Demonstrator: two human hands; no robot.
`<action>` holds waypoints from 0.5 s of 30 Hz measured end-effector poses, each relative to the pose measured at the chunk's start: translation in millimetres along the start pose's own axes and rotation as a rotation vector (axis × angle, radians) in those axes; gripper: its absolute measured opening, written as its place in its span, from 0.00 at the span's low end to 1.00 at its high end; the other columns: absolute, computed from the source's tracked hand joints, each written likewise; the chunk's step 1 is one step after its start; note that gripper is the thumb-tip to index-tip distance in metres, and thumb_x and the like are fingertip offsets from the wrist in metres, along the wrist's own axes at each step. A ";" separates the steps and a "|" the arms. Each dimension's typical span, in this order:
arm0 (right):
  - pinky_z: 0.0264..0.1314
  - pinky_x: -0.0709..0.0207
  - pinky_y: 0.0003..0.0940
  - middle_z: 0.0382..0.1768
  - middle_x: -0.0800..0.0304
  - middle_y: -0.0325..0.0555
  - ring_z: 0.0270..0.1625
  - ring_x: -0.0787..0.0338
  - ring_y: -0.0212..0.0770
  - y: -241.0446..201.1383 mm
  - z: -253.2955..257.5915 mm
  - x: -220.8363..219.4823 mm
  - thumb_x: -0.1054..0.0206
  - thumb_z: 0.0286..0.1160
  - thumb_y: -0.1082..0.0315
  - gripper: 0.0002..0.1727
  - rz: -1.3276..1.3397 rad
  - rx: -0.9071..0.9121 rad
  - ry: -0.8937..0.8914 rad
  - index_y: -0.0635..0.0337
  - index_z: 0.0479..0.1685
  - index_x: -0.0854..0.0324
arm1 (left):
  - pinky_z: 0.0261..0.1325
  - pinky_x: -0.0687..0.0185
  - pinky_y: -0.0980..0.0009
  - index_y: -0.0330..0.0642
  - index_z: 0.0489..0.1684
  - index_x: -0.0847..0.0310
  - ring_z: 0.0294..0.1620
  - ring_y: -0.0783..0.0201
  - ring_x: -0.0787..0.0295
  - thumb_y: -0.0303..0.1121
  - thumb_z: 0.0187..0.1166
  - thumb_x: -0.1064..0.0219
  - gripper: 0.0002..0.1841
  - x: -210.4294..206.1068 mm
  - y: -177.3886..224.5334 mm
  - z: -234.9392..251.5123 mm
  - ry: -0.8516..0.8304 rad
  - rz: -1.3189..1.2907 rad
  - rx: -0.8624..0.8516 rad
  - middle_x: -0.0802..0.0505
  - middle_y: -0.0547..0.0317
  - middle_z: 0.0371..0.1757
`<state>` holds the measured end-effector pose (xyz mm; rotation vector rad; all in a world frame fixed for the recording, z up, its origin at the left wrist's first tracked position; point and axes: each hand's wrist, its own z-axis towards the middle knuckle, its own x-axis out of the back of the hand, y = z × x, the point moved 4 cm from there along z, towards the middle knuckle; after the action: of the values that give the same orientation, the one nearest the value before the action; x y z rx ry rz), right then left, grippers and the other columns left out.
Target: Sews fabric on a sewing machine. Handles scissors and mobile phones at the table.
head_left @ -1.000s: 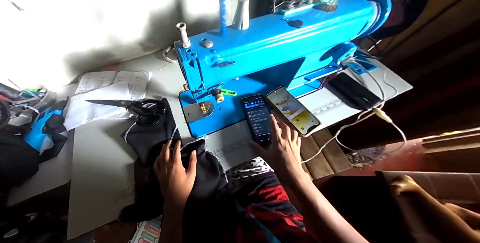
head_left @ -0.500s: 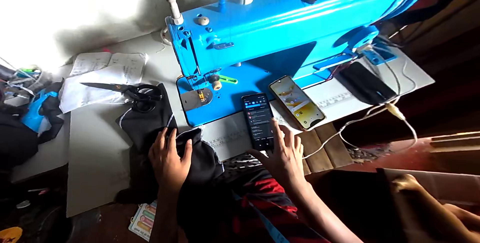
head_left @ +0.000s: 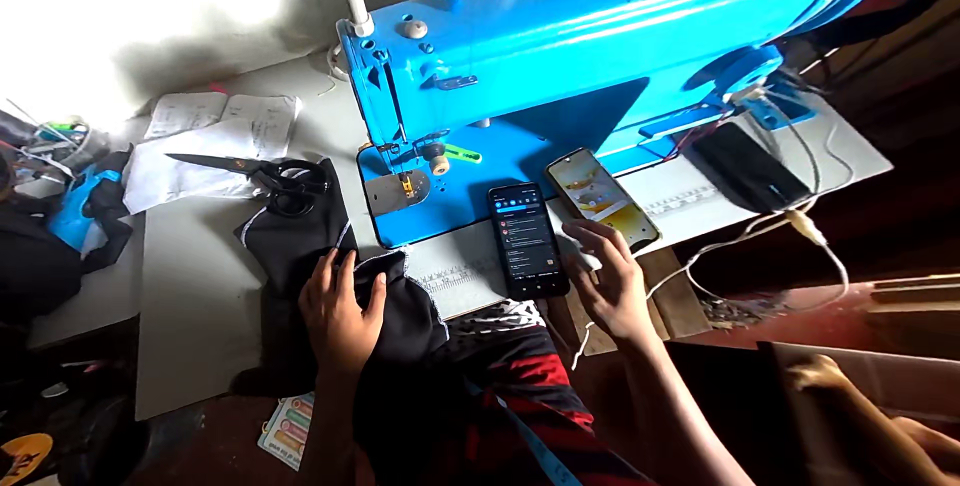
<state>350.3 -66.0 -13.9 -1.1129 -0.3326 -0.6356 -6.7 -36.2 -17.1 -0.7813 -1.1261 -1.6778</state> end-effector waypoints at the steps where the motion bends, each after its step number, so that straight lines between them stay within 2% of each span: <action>1: 0.71 0.20 0.34 0.70 0.18 0.63 0.70 0.16 0.43 3.5 0.5 -0.2 0.39 0.84 0.59 0.23 0.060 0.004 -0.007 0.68 0.67 0.16 | 0.79 0.37 0.36 0.38 0.70 0.16 0.78 0.35 0.23 0.56 0.82 0.43 0.32 -0.3 0.0 0.0 0.005 0.000 0.003 0.16 0.35 0.76; 5: 0.75 0.26 0.29 0.69 0.19 0.58 0.73 0.20 0.37 7.2 2.6 -4.4 0.45 0.87 0.58 0.21 0.176 0.026 -0.005 0.66 0.57 0.12 | 0.79 0.38 0.36 0.39 0.70 0.16 0.78 0.35 0.23 0.57 0.82 0.43 0.32 -1.3 -1.1 0.1 -0.002 -0.007 0.014 0.17 0.36 0.76; 8: 0.78 0.29 0.28 0.70 0.21 0.60 0.75 0.22 0.36 7.5 3.1 -6.5 0.46 0.89 0.55 0.24 0.197 0.047 -0.045 0.62 0.48 0.08 | 0.78 0.37 0.36 0.39 0.70 0.16 0.77 0.35 0.22 0.57 0.82 0.43 0.32 -0.5 -0.5 0.4 -0.002 -0.006 0.015 0.16 0.36 0.75; 11: 0.81 0.30 0.33 0.74 0.23 0.66 0.79 0.24 0.42 5.9 3.6 -6.9 0.46 0.88 0.53 0.25 0.192 0.063 -0.106 0.61 0.43 0.06 | 0.78 0.37 0.36 0.39 0.69 0.15 0.78 0.35 0.22 0.57 0.82 0.43 0.32 -1.1 -0.8 1.0 -0.001 -0.005 0.012 0.16 0.35 0.75; 15: 0.87 0.39 0.40 0.76 0.24 0.65 0.84 0.30 0.47 4.1 4.5 -8.9 0.46 0.86 0.53 0.24 0.147 0.073 -0.162 0.56 0.41 0.04 | 0.78 0.37 0.36 0.39 0.69 0.15 0.77 0.35 0.22 0.57 0.82 0.43 0.32 -0.7 -0.1 0.9 0.000 -0.009 0.018 0.16 0.35 0.75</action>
<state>346.2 -58.0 -19.9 -1.1098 -0.4060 -0.4011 -6.5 -35.1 -17.4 -0.7663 -1.1446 -1.6729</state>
